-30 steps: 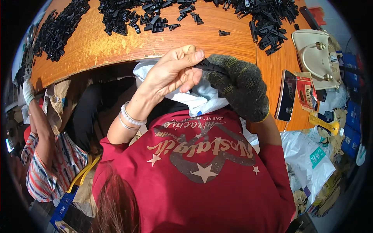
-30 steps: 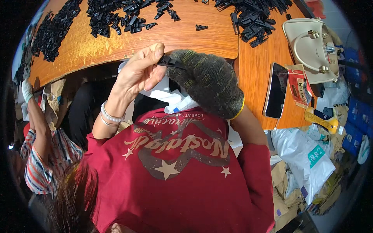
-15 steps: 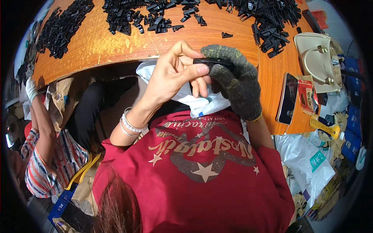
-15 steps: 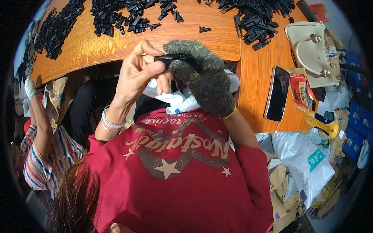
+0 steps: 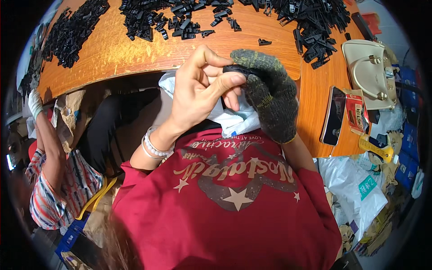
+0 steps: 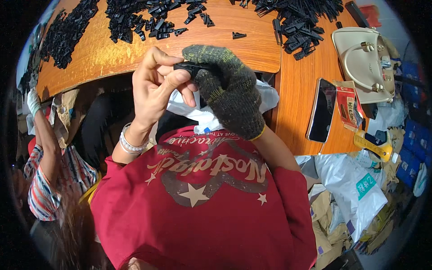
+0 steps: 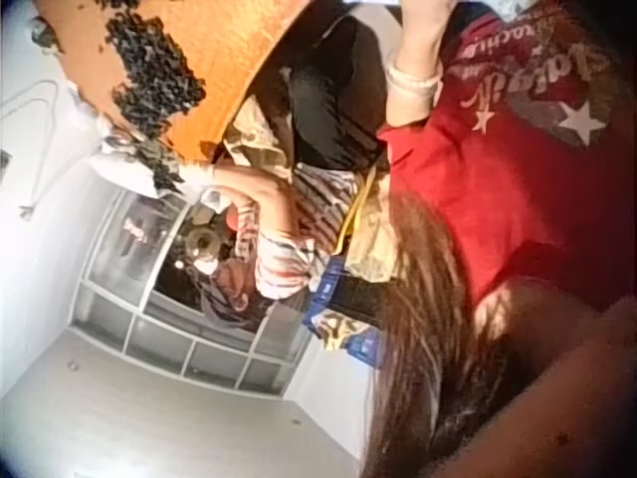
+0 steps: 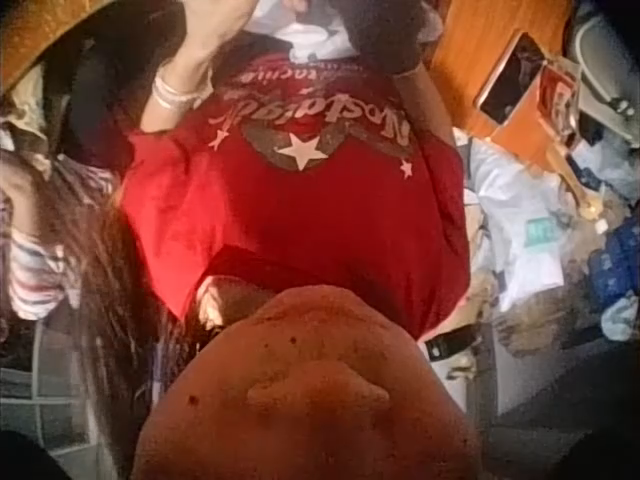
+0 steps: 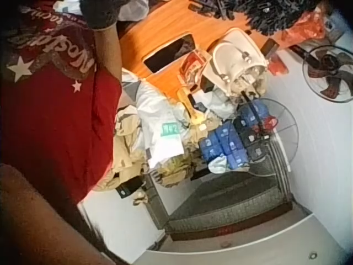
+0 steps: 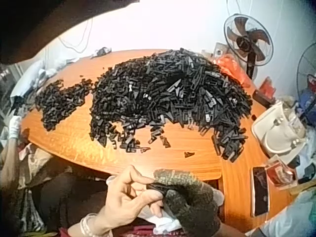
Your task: Sorting and inspecting small black plastic components on a wooden table.
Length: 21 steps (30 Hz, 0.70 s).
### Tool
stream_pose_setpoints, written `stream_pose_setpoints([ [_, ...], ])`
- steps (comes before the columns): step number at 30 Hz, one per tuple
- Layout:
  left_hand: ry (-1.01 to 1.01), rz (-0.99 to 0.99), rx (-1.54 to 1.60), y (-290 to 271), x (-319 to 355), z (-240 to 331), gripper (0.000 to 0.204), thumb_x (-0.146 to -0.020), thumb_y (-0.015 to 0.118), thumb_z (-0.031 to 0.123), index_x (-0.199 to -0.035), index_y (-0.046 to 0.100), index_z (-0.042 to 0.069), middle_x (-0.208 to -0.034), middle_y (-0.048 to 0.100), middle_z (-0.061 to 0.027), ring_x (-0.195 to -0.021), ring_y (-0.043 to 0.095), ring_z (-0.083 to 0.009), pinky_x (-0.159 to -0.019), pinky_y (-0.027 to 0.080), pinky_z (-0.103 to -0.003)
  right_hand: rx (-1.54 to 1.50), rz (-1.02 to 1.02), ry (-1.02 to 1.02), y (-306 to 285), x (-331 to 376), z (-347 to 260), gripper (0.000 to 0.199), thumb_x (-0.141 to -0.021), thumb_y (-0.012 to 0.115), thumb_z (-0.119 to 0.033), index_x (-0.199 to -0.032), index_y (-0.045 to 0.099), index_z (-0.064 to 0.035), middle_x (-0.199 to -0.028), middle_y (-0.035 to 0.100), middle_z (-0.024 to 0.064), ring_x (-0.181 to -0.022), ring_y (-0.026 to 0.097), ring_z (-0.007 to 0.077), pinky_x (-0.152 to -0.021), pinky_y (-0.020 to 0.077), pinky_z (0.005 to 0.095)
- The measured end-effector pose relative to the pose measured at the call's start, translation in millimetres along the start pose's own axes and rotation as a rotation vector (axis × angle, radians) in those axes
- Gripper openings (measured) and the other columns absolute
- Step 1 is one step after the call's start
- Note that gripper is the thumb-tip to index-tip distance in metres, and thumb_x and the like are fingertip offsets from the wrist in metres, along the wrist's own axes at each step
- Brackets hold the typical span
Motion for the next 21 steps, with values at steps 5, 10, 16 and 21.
stream_pose_setpoints([
  [5,-0.108,0.132,0.024,-7,-4,-3,0.019,-0.093,0.059,0.008,-0.089,0.042,0.000,-0.061,0.060,-0.0118,-0.042,0.060,-0.0176,-0.039,0.048,-0.025,0.082,-0.097,-0.090,7,5,6,0.031,-0.090,0.062,-0.003,-0.120,0.055,0.0005,-0.100,0.065,0.0079,-0.086,0.063,0.0123,-0.077,0.0526,0.0269],
  [10,-0.292,0.125,0.172,-10,-6,9,0.024,-0.094,0.059,0.016,-0.084,0.044,0.001,-0.059,0.057,-0.0086,-0.041,0.059,-0.0184,-0.037,0.046,-0.025,0.109,-0.195,-0.034,8,-3,-1,0.034,-0.090,0.063,-0.006,-0.122,0.054,0.0003,-0.103,0.065,0.0096,-0.096,0.061,0.0136,-0.082,0.0509,0.0282],
  [16,-0.426,0.116,0.302,-15,-12,-3,0.030,-0.092,0.062,0.022,-0.074,0.045,0.007,-0.057,0.058,-0.0070,-0.038,0.056,-0.0140,-0.032,0.038,-0.022,0.178,-0.144,-0.099,12,-4,-2,0.041,-0.089,0.063,-0.007,-0.128,0.051,-0.0013,-0.094,0.067,0.0076,-0.090,0.061,0.0141,-0.080,0.0505,0.0282],
  [21,-0.420,0.107,0.288,-16,-9,-11,0.031,-0.092,0.064,0.021,-0.072,0.045,0.007,-0.056,0.058,-0.0070,-0.033,0.051,-0.0121,-0.031,0.035,-0.020,0.277,-0.177,-0.076,15,0,-4,0.043,-0.089,0.063,-0.007,-0.129,0.050,-0.0016,-0.092,0.067,0.0076,-0.088,0.061,0.0140,-0.078,0.0505,0.0282],
])
Point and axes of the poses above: each hand's wrist, its own x-axis away from the middle knuckle, its own y-axis out of the palm, z = x × y, the point moved 4 cm from there along -x, towards the middle knuckle
